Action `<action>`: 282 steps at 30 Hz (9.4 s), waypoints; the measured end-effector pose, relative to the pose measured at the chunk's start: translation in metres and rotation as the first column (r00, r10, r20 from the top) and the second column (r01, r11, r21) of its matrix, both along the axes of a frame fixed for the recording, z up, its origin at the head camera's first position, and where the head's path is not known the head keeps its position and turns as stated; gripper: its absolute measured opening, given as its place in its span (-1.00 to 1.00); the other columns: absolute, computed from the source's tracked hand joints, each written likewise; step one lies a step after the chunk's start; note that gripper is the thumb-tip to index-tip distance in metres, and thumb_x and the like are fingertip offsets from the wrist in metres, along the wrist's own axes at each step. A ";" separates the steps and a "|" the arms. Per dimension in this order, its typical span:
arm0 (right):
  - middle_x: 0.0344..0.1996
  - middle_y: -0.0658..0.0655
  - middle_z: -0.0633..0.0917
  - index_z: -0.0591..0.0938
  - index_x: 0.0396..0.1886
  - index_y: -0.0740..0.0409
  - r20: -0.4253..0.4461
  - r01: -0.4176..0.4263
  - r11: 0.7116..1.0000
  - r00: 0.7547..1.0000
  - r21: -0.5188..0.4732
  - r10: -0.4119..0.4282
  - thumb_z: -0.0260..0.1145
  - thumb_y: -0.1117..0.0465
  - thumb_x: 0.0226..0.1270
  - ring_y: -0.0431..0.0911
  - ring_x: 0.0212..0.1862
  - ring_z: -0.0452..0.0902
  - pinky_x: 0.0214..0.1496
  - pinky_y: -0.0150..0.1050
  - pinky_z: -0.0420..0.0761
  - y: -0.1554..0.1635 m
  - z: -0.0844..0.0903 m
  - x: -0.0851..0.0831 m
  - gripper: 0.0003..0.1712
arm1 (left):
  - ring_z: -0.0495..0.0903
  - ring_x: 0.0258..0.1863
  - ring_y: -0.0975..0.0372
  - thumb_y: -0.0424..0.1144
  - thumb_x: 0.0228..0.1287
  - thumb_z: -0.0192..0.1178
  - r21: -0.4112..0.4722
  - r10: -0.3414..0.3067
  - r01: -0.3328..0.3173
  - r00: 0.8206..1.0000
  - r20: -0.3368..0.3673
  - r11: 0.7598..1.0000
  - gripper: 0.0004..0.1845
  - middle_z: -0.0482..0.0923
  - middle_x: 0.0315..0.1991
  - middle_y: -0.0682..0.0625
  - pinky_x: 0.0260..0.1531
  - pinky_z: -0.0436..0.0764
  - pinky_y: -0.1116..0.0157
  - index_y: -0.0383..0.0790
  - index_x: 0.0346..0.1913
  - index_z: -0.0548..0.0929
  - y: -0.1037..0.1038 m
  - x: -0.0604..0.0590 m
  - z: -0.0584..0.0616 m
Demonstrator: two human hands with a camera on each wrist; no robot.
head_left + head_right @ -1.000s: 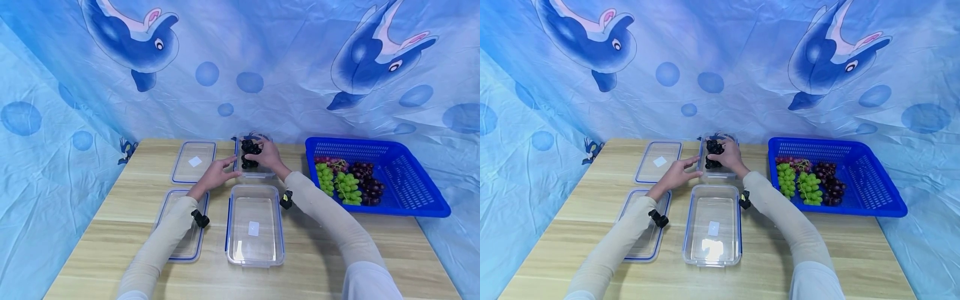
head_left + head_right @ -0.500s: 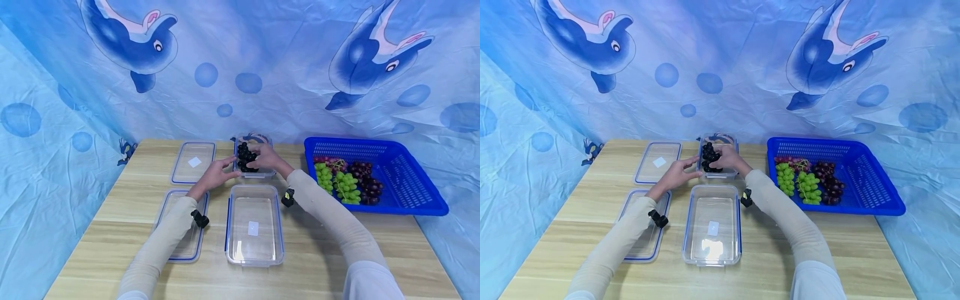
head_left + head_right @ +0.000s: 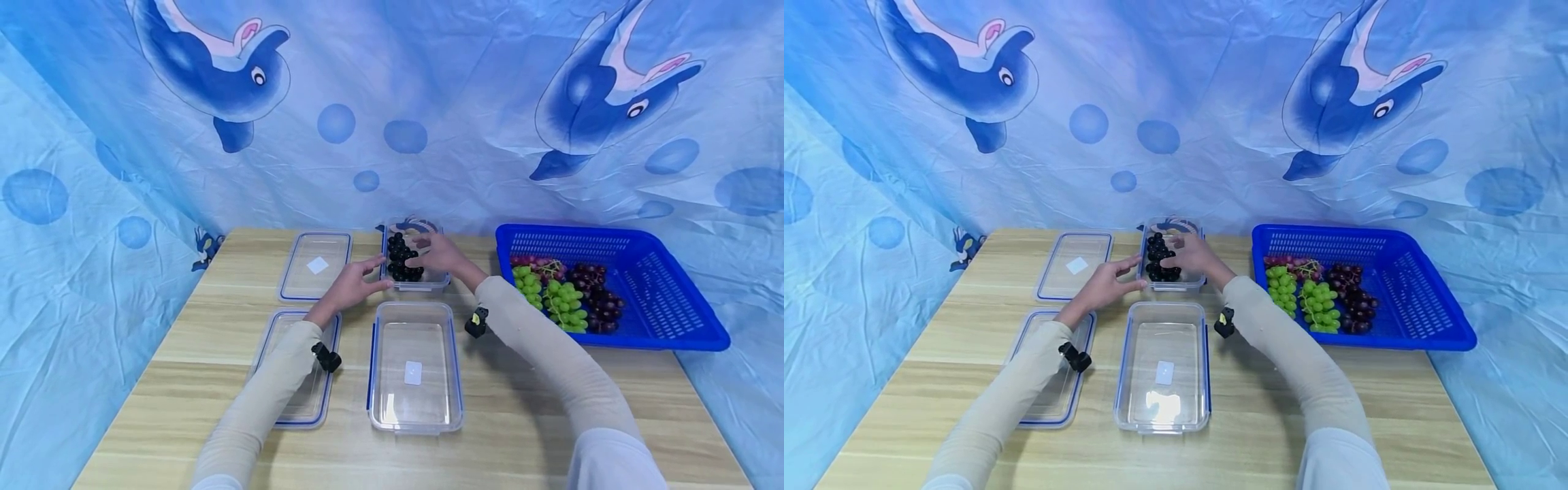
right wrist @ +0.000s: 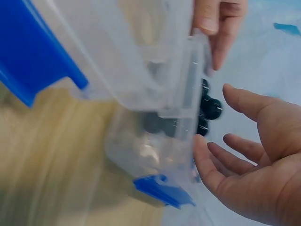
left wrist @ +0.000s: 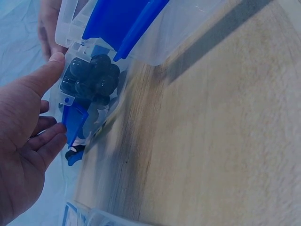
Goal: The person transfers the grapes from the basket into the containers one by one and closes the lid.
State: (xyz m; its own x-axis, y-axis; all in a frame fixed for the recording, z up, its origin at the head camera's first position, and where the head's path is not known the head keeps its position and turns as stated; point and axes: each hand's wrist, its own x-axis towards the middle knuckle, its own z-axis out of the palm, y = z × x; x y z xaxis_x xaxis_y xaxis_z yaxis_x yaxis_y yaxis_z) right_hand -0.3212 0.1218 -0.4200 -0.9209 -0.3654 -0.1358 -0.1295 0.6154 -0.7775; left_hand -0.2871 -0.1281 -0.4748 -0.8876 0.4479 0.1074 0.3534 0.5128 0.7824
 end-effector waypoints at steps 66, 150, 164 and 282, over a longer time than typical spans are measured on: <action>0.33 0.60 0.42 0.46 0.40 0.34 -0.154 0.252 0.898 0.966 0.361 -0.209 0.36 -0.22 0.39 -0.18 -0.67 0.13 -0.59 -0.23 0.25 0.346 -0.003 0.111 -0.13 | 0.39 0.43 -0.08 0.05 0.35 0.36 0.022 -0.002 0.002 1.000 0.010 1.000 -0.21 0.24 0.55 -0.12 0.36 0.51 0.05 -0.26 0.50 0.37 -0.001 0.001 -0.003; -0.14 -0.48 0.55 0.52 0.30 0.41 -0.155 0.319 0.945 0.940 0.076 -0.305 0.31 0.01 0.51 -0.24 -0.30 0.77 -0.28 -0.37 0.74 0.344 0.034 0.118 -0.38 | 0.38 0.43 -0.11 0.06 0.35 0.36 0.006 0.001 -0.001 1.000 0.015 1.000 -0.20 0.25 0.55 -0.11 0.37 0.51 0.05 -0.27 0.51 0.37 -0.002 0.000 0.000; -0.19 -0.48 0.60 0.60 0.30 0.10 -0.242 0.330 0.936 0.924 0.119 -0.295 0.35 -0.17 0.43 -0.19 -0.32 0.74 -0.39 -0.32 0.61 0.288 0.083 0.108 -0.38 | 0.39 0.42 -0.13 0.08 0.35 0.36 0.008 -0.017 0.017 1.000 0.000 1.000 -0.18 0.24 0.56 -0.13 0.36 0.52 0.01 -0.27 0.51 0.35 -0.004 -0.002 -0.001; 0.15 0.30 0.65 0.56 0.32 0.29 0.170 0.031 0.913 0.984 -0.407 0.043 0.39 0.25 0.42 0.20 0.18 0.62 0.29 0.07 0.64 -0.069 0.027 0.015 -0.48 | 0.39 0.40 -0.16 0.02 0.55 0.13 0.088 0.259 -0.266 0.962 0.082 0.960 -0.32 0.40 0.42 -0.30 0.38 0.45 -0.12 -0.31 0.52 0.31 -0.138 -0.018 0.041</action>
